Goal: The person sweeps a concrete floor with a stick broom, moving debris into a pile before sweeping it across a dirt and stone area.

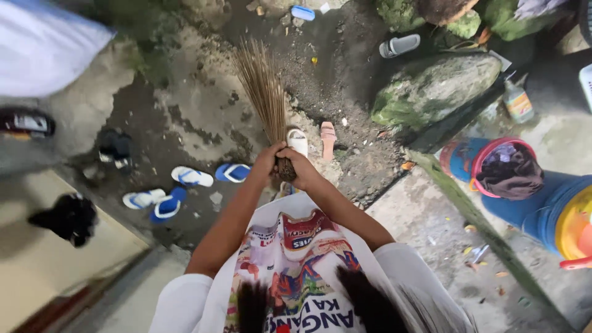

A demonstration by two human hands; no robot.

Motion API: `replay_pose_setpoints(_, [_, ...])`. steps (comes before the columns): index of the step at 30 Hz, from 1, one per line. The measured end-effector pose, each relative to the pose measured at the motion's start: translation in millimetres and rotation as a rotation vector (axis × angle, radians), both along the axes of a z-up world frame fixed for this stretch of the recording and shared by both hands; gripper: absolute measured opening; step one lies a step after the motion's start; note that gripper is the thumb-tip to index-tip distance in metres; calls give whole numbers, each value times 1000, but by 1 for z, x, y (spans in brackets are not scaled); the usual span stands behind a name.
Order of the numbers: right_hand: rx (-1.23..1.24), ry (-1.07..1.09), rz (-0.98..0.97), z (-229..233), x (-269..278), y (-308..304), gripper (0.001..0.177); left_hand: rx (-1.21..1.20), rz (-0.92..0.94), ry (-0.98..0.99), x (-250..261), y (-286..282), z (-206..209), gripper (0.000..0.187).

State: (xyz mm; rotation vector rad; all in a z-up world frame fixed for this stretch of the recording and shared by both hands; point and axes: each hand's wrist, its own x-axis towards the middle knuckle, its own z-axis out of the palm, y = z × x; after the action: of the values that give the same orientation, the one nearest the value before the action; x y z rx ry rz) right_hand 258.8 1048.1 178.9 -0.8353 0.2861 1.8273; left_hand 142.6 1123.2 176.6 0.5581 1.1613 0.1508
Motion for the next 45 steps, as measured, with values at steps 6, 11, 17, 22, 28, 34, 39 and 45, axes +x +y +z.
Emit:
replay_pose_setpoints(6, [-134,-98,24,12,35,65,25,94,83,-81,33,57,-9,35])
replay_pose_setpoints(11, [-131,21,-116,-2,71,80,30,117,-102,58,60,90,-9,39])
replay_pose_setpoints(17, [-232,4,-413,-50,99,79,23,135,-378,41,95,134,-68,40])
replay_pose_setpoints(22, [-326,71,-707,-96,100,104,21,134,-610,33,120,196,-81,39])
replay_pose_setpoints(28, [-388,127,-909,-157,55,202,20,139,-702,68,84,292,-124,35])
replay_pose_setpoints(34, [-223,287,-850,-252,9,326,21,178,-522,193,36,380,-187,34])
replay_pose_setpoints(39, [-440,119,-611,-346,61,342,16,99,-434,305,30,403,-204,34])
replay_pose_setpoints(45, [-50,254,-1337,-386,102,193,18,71,-530,317,32,399,-223,34])
